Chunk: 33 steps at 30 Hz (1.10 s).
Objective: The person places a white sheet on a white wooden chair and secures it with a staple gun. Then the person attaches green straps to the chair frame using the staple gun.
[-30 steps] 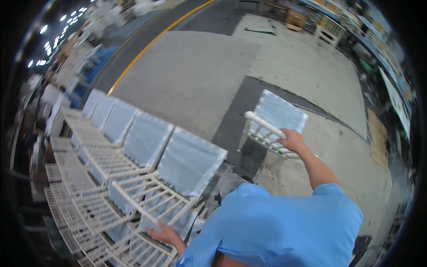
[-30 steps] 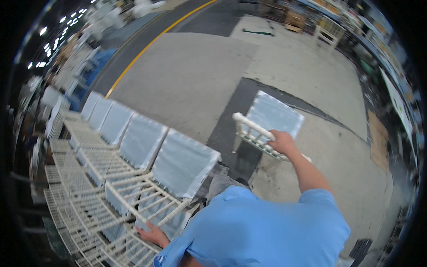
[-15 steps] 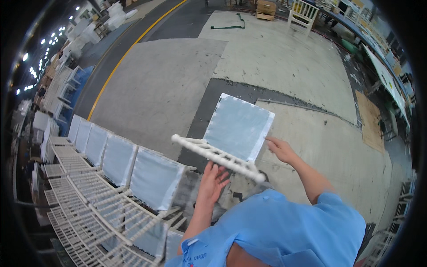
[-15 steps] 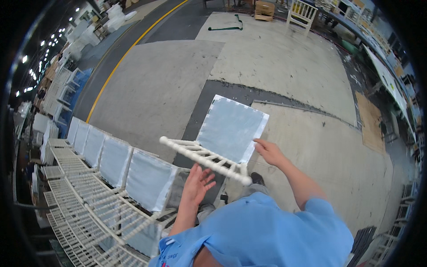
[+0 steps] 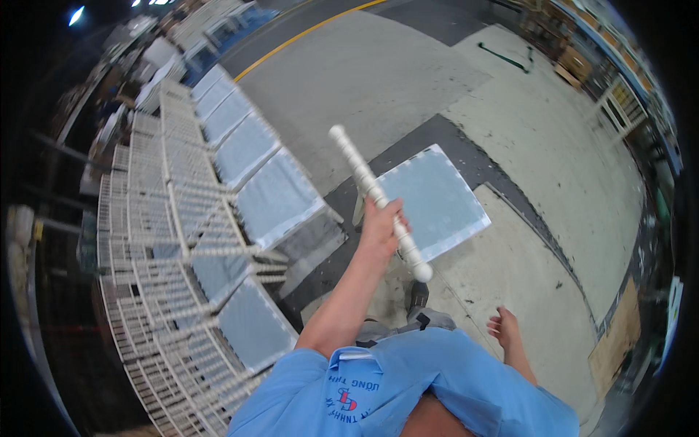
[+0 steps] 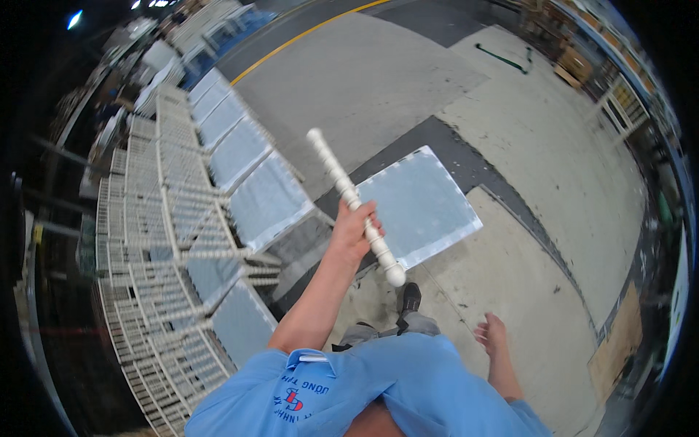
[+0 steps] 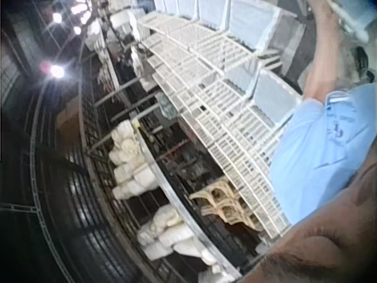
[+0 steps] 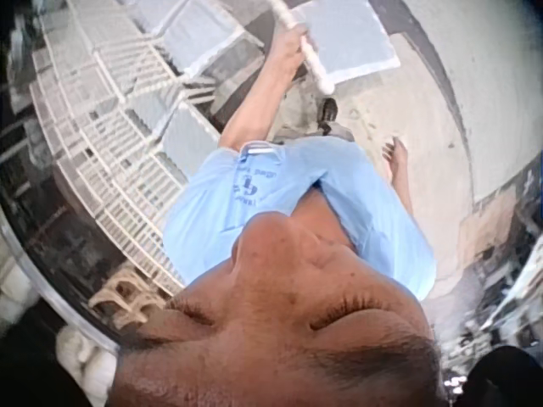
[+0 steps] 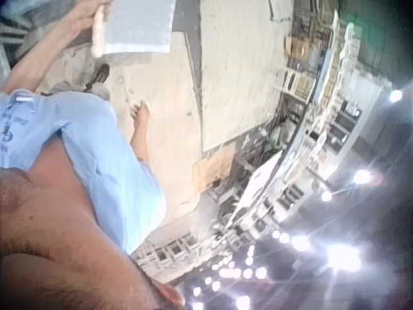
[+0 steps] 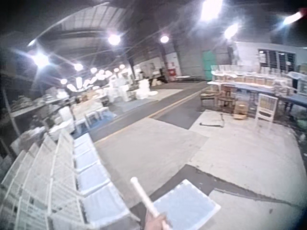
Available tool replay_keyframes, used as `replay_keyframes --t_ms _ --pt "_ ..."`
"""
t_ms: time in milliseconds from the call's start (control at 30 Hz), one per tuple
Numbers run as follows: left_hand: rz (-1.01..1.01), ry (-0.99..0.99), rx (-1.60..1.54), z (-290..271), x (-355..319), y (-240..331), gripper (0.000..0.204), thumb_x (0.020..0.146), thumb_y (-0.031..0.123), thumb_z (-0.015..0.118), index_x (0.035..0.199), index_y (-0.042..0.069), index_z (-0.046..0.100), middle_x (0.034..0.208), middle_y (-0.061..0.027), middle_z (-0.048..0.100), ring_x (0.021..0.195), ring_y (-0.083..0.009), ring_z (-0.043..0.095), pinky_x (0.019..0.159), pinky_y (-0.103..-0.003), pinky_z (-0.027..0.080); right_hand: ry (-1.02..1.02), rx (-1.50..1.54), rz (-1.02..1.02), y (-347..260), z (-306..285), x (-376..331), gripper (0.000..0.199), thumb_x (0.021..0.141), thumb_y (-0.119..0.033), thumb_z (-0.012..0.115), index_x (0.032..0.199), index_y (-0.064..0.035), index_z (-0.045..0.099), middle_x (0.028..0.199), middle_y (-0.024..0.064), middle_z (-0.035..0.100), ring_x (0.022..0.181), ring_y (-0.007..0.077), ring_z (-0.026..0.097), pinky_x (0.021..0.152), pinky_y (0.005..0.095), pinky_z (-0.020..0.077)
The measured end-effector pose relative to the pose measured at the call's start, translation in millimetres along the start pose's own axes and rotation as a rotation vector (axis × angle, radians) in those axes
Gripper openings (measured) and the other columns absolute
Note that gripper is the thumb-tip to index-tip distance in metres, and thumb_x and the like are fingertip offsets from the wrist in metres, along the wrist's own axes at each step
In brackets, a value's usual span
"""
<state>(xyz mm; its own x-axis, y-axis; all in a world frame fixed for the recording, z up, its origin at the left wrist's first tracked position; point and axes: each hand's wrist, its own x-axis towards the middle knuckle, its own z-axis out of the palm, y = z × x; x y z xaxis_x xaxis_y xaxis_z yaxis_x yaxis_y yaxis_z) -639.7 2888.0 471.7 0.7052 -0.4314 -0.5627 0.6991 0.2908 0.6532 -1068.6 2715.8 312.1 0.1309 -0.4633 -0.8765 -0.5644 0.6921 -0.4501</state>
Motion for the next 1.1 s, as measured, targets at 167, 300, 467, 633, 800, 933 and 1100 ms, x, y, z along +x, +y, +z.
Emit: replay_keyframes --t_ms 167,300,467,633,800,933,1100 --pt "0.042 -0.163 -0.081 28 -87 52 0.042 0.093 0.002 0.067 0.118 0.021 0.039 0.081 -0.0042 0.051 0.059 -0.0158 0.054 0.049 -0.032 0.048 -0.5 0.281 0.321 -13 153 22 0.094 0.097 -0.069 0.051 0.159 -0.0091 0.015 0.148 0.028 0.04 0.13 0.0467 0.052 0.103 0.067 0.0442" --pt "0.04 -0.066 -0.053 -37 -155 58 0.051 0.092 0.001 0.068 0.129 0.021 0.039 0.081 -0.0038 0.051 0.059 -0.0142 0.053 0.048 -0.03 0.047 -0.863 0.306 0.636 6 293 -92 0.085 0.1 -0.069 0.039 0.152 -0.0019 0.031 0.147 0.0242 0.046 0.131 0.0396 0.053 0.104 0.0643 0.046" --pt "0.071 -0.021 -0.028 -104 -210 60 0.056 0.092 0.002 0.068 0.135 0.022 0.037 0.081 -0.0039 0.051 0.059 -0.0137 0.053 0.048 -0.029 0.047 -1.066 0.136 0.343 89 348 -131 0.042 0.106 -0.027 0.038 0.138 0.0002 0.044 0.133 0.0206 0.056 0.112 0.0363 0.065 0.094 0.0579 0.0563" --pt "0.144 0.17 -0.098 -232 -251 67 0.059 0.093 0.003 0.066 0.14 0.027 0.039 0.079 -0.0035 0.051 0.056 -0.0128 0.05 0.047 -0.03 0.045 -0.977 0.095 0.626 179 422 -173 0.042 0.101 -0.008 0.035 0.142 0.0016 0.04 0.133 0.0227 0.056 0.114 0.0387 0.065 0.098 0.0586 0.0552" --pt "0.146 0.104 -0.142 -305 -250 91 0.065 0.093 0.001 0.062 0.146 0.029 0.037 0.077 -0.0023 0.049 0.055 -0.0125 0.048 0.045 -0.029 0.044 -0.767 0.158 0.531 229 492 -124 0.04 0.099 -0.006 0.051 0.138 -0.0051 0.046 0.127 0.0178 0.056 0.109 0.037 0.063 0.091 0.0551 0.0573" --pt "0.152 0.222 -0.154 -392 -250 87 0.067 0.094 0.003 0.063 0.15 0.031 0.038 0.073 -0.0013 0.049 0.053 -0.0116 0.046 0.045 -0.028 0.041 -0.86 0.009 0.565 242 506 -145 0.05 0.099 -0.015 0.062 0.145 -0.006 0.042 0.131 0.0201 0.053 0.108 0.0384 0.063 0.09 0.0534 0.0581" --pt "0.16 0.298 -0.057 -481 -270 94 0.065 0.095 0.008 0.064 0.15 0.032 0.039 0.07 -0.0007 0.05 0.048 -0.0115 0.043 0.042 -0.027 0.039 -0.931 -0.338 0.221 190 456 -123 0.065 0.102 -0.03 0.061 0.157 -0.0113 0.031 0.141 0.0211 0.046 0.1 0.0358 0.068 0.087 0.051 0.0598"
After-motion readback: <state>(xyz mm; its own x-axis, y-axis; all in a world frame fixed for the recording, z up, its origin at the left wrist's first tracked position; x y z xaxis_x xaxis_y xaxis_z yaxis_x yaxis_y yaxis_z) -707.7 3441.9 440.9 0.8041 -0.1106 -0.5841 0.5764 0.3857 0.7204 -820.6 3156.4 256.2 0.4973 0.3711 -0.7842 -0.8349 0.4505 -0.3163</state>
